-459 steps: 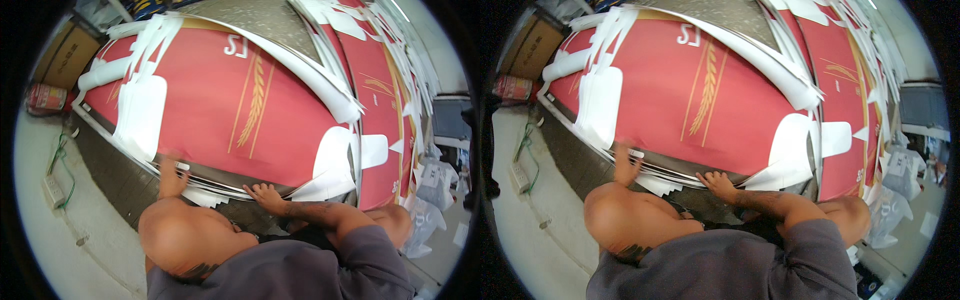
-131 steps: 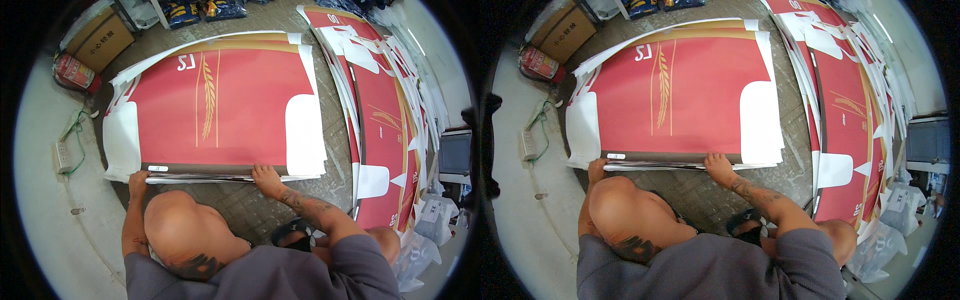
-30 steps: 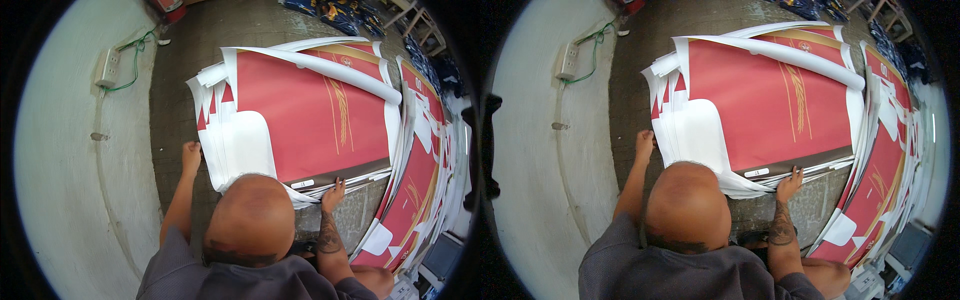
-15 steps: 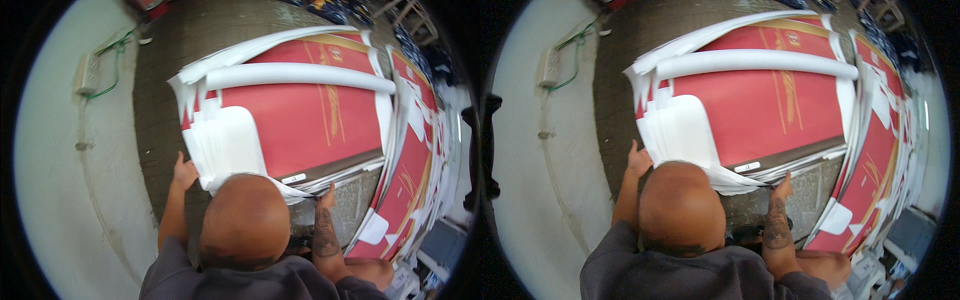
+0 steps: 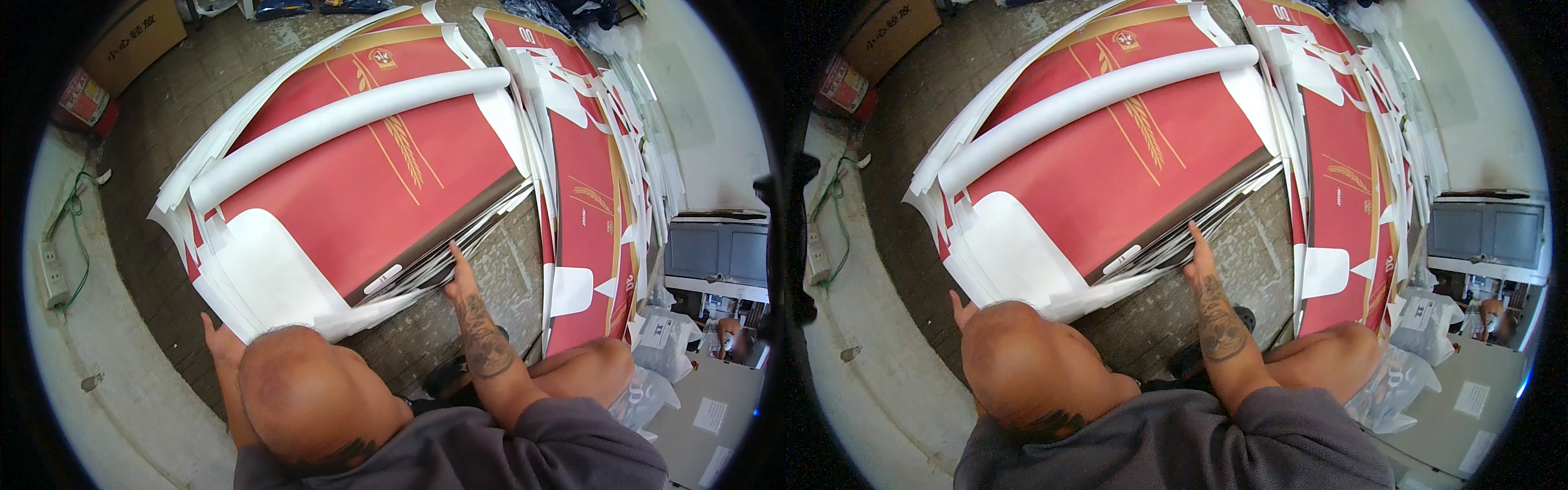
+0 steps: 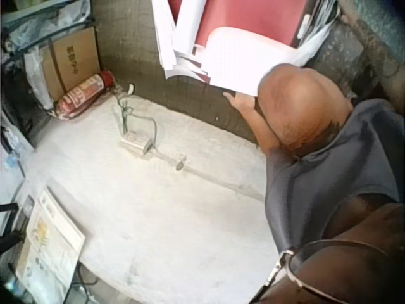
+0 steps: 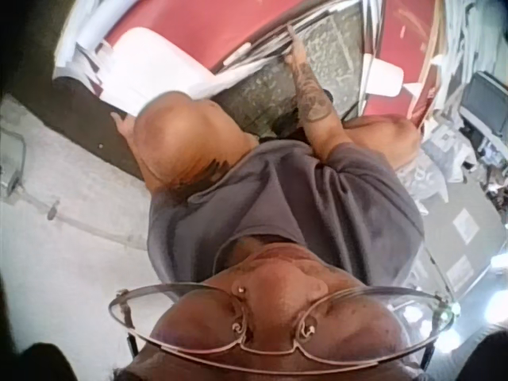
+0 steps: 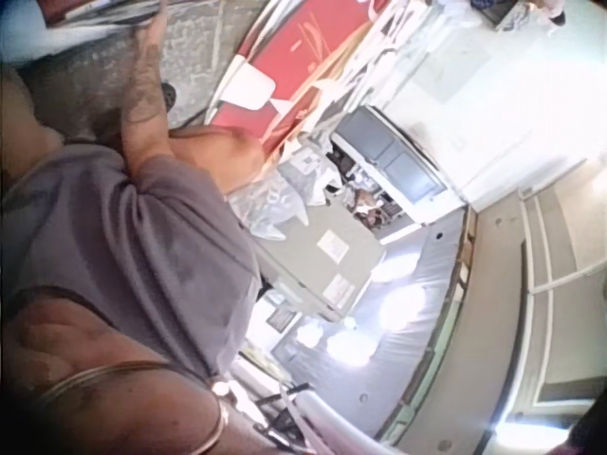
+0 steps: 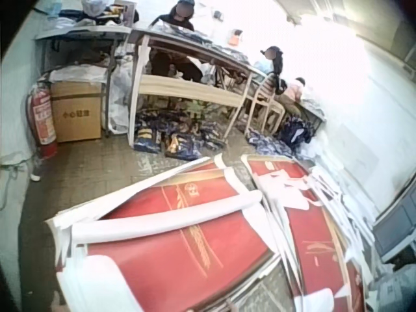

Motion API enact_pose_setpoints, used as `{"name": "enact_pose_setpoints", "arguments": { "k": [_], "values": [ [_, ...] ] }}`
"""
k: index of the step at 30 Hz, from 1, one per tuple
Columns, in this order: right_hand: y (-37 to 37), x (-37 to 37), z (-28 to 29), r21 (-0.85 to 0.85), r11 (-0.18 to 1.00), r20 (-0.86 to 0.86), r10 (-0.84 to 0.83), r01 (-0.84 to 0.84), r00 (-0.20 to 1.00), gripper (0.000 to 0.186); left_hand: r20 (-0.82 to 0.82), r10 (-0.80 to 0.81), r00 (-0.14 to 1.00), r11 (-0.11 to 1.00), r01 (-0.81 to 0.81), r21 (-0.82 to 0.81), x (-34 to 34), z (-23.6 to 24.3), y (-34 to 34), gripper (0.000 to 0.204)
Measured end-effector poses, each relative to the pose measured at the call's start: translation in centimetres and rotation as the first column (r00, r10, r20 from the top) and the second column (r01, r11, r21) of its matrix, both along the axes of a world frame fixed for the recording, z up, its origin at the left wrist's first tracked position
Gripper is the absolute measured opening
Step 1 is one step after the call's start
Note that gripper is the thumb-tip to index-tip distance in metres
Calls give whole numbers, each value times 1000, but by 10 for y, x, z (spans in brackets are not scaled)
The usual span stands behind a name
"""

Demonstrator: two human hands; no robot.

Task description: The person sits on the floor and uses scissors to cut white backing material from large red printed sheets. They peel away the backing, trim edges, and stack the finished sheets.

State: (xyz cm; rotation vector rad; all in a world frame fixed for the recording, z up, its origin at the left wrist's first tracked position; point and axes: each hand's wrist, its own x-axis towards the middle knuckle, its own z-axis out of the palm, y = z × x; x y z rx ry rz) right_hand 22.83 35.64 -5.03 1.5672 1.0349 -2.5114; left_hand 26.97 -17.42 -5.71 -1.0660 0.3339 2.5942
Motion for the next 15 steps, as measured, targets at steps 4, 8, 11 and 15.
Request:
{"name": "enact_pose_setpoints", "arguments": {
  "k": [4,8,11,15],
  "values": [
    [-4,-26,23,193,971,170,106,-138,980,67,-82,-16,996,996,9,-85,6,-24,-2,102],
    [-8,-49,8,333,918,471,36,-215,882,67,-67,16,998,996,-22,-91,16,-39,-9,95],
    [-4,-51,-27,366,927,400,-79,-80,913,53,-248,-354,902,918,286,-274,12,-37,-32,67],
    [14,-41,-55,292,955,316,-49,-48,947,36,-385,-445,808,878,310,-364,-6,-21,-68,49]
  ]
}}
